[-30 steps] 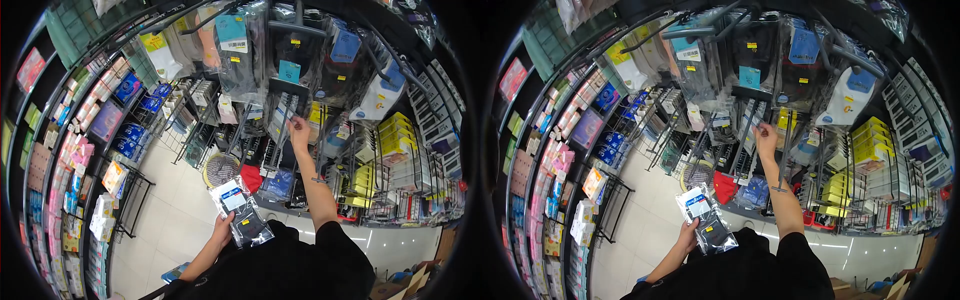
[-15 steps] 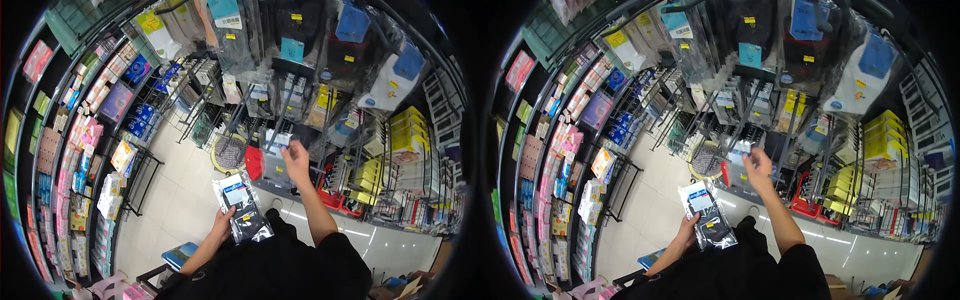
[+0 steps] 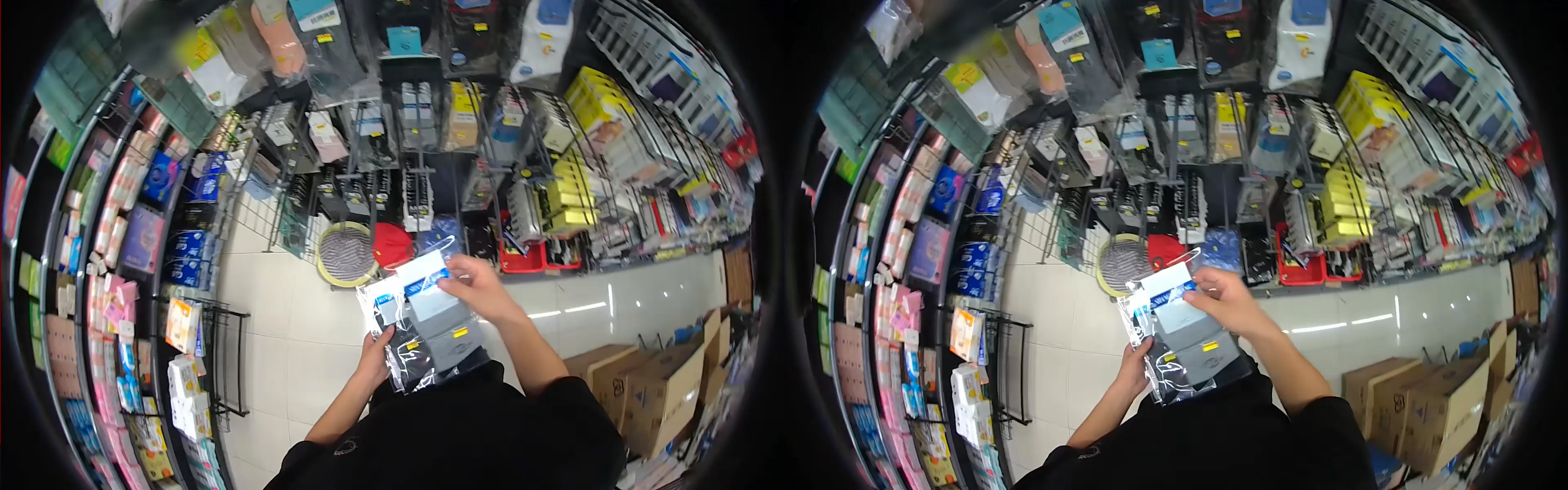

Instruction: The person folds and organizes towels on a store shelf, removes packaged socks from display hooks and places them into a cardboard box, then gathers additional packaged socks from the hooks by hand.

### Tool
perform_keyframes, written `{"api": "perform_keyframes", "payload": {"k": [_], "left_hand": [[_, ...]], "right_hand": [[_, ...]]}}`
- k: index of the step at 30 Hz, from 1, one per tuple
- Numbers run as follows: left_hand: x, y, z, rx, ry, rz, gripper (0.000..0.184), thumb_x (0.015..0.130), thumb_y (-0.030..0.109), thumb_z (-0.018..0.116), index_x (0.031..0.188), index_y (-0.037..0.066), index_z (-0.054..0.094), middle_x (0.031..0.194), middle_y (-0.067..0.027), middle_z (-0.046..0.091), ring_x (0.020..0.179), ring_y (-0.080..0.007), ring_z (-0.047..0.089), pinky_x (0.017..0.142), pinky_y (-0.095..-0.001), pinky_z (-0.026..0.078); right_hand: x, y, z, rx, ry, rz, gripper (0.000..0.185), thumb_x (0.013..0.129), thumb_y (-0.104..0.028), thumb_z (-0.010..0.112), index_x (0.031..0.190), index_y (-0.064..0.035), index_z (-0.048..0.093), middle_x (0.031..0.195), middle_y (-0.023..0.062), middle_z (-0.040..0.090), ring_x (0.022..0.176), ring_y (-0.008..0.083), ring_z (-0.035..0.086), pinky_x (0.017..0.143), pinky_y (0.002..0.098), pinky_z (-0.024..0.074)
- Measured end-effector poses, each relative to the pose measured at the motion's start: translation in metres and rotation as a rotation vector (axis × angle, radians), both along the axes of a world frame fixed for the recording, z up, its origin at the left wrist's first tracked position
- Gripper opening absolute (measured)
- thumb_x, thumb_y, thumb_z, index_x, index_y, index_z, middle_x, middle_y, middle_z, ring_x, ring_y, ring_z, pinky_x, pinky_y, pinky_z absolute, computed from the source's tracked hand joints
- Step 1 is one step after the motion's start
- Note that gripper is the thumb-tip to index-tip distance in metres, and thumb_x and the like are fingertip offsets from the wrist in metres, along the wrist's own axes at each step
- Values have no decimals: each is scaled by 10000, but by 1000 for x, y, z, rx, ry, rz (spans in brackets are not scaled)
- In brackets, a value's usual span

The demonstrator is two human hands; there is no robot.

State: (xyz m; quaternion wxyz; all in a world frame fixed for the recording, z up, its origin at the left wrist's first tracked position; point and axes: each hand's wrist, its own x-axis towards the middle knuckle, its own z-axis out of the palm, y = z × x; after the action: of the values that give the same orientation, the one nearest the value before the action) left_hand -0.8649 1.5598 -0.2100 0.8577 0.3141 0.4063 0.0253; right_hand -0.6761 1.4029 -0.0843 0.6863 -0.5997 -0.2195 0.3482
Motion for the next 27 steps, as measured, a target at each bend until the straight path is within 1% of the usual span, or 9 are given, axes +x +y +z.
{"api": "perform_keyframes", "payload": {"k": [1, 3, 6, 9, 12, 15, 19, 23, 27], "left_hand": [[-6, 1, -10, -14, -42, -52, 307, 928, 107, 582, 1210, 17, 502, 1101, -122, 630, 980, -239, 635, 839, -393, 549], [-13, -7, -11, -17, -102, -157, 316, 922, 93, 527, 1225, 13, 484, 1112, -119, 620, 995, -219, 630, 862, -389, 543], [-22, -18, -18, 11, -137, -189, 305, 940, 131, 524, 1218, 10, 492, 1084, -110, 631, 977, -211, 632, 814, -360, 539], [-24, -20, -8, -275, -118, -192, 358, 962, 224, 536, 1242, 6, 485, 1138, -113, 616, 997, -206, 624, 887, -375, 508], [-29, -31, -2, -236, -185, -213, 413, 957, 271, 557, 1258, 0, 479, 1174, -118, 602, 1014, -208, 616, 920, -372, 489], [-27, -41, 6, 68, -128, -410, 451, 908, 200, 631, 1268, -14, 465, 1181, -132, 594, 1035, -218, 608, 897, -366, 499], [-4, -65, 13, 104, -121, -458, 432, 904, 208, 633, 1247, -2, 475, 1131, -124, 608, 1004, -220, 621, 875, -359, 519], [27, -108, 8, 230, -143, -568, 414, 933, 215, 603, 1258, -7, 474, 1150, -118, 603, 1002, -196, 614, 872, -346, 508], [60, -173, 23, 267, -259, -708, 355, 933, 223, 618, 1204, 6, 545, 1085, -51, 621, 944, -116, 572, 839, -273, 449]], "right_hand": [[-15, 4, -23, -63, 113, -45, 141, 873, -75, 670, 986, -20, 606, 907, -10, 633, 813, 32, 549, 705, 218, 454], [-42, 6, -58, -261, -378, -104, 240, 859, -118, 689, 1039, 2, 583, 1010, 58, 629, 950, 130, 567, 812, 312, 480], [-73, -3, -108, -447, -660, -255, 382, 856, -127, 690, 1170, -7, 508, 1179, 109, 560, 1053, 167, 533, 856, 354, 476], [-95, -13, -139, -254, -363, -393, 516, 867, -134, 678, 1291, -27, 402, 1289, 149, 472, 1133, 191, 494, 854, 343, 480], [-109, -21, -116, -169, 88, -349, 581, 891, -160, 662, 1357, -34, 338, 1167, 166, 553, 1072, 203, 544, 853, 308, 482], [-112, -35, -119, -130, 164, -393, 564, 907, -172, 645, 1359, -34, 336, 1129, 160, 576, 1034, 201, 566, 855, 313, 482], [-120, -84, -108, -84, 148, -419, 667, 898, -179, 661, 1403, 13, 270, 1105, 202, 587, 1016, 208, 585, 849, 314, 484], [-132, -155, -108, -134, 263, -290, 570, 889, -158, 669, 1353, 20, 391, 1150, 120, 589, 1050, 176, 576, 874, 318, 482], [-138, -235, -132, 178, 600, -531, 437, 930, -169, 613, 1314, -33, 456, 1133, 56, 596, 1044, 146, 580, 870, 322, 500]]}}
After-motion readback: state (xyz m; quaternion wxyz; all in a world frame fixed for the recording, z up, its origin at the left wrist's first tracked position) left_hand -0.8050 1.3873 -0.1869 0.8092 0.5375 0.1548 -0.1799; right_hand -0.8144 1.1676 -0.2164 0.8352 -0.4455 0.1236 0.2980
